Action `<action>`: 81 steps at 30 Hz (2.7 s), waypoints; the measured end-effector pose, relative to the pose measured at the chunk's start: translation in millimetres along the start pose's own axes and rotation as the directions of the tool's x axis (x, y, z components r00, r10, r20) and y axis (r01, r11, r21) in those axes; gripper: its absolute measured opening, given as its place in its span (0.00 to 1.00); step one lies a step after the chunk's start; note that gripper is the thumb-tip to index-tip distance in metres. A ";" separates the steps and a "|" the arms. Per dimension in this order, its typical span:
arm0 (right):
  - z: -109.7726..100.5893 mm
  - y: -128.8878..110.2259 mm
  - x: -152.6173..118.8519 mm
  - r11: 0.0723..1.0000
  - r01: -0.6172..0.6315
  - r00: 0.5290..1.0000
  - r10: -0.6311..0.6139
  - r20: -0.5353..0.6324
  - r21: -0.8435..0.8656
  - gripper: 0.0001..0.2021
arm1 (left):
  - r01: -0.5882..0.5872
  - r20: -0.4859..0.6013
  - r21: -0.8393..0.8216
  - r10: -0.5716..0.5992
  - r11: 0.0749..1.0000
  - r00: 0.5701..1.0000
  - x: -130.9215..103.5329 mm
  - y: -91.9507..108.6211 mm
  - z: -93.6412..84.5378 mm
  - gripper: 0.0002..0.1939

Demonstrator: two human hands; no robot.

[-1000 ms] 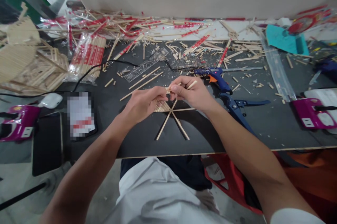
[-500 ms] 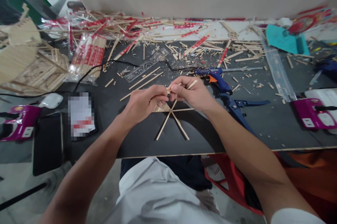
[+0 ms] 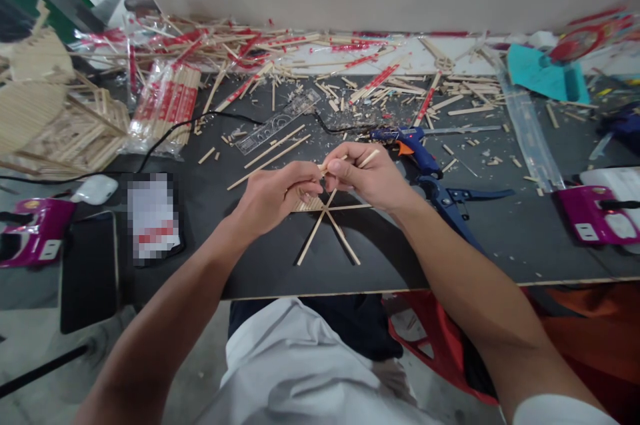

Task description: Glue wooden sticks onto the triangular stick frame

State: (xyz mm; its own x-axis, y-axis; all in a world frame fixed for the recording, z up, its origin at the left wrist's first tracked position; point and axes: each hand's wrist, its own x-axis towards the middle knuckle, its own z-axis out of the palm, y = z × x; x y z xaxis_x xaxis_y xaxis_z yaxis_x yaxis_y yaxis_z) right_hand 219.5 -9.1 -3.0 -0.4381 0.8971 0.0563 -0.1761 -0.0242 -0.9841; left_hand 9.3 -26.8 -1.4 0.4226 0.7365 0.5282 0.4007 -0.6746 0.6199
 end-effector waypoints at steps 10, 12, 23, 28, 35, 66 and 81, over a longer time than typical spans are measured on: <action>-3.7 1.4 1.5 0.995 0.038 0.998 -0.043 -0.054 -0.095 0.18 | 0.109 -0.003 -0.151 -0.111 0.983 0.994 5.1 -0.9 -0.4 0.06; -6.7 3.0 2.6 0.984 0.068 0.989 -0.088 -0.118 -0.166 0.18 | 0.171 -0.001 -0.141 -0.172 0.975 0.985 5.4 -5.8 -1.1 0.06; -17.1 11.8 4.1 0.655 0.176 0.905 -0.401 -0.141 -0.735 0.04 | 0.463 -0.082 0.333 -0.463 0.822 0.882 9.0 -43.5 -30.2 0.09; -11.7 10.1 3.1 0.529 0.182 0.920 -0.388 -0.046 -0.829 0.05 | 0.345 -0.115 0.468 -0.331 0.813 0.937 9.6 -25.0 -33.0 0.13; 1.6 13.1 2.1 0.563 0.234 0.930 -0.368 0.013 -0.792 0.11 | 0.073 0.170 0.240 -0.116 0.968 0.979 9.2 -17.3 -6.5 0.12; -8.6 9.3 -1.2 0.425 0.167 0.972 -0.221 0.077 -0.890 0.05 | 0.072 0.212 0.368 -0.159 0.927 0.964 4.4 -24.2 -2.3 0.15; -22.4 0.3 -1.4 0.431 0.152 0.982 -0.167 0.088 -0.889 0.04 | 0.181 0.202 0.408 -0.282 0.895 0.938 3.4 -29.2 3.3 0.15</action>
State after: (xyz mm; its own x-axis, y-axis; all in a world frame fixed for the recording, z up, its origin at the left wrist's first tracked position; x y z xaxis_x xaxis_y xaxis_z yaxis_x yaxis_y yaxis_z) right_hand 239.8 -0.5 -7.1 -0.4781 0.8465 0.2341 0.6412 0.5186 -0.5656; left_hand 1.7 -4.8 -19.7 0.4477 0.8707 0.2034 0.7665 -0.4909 0.4141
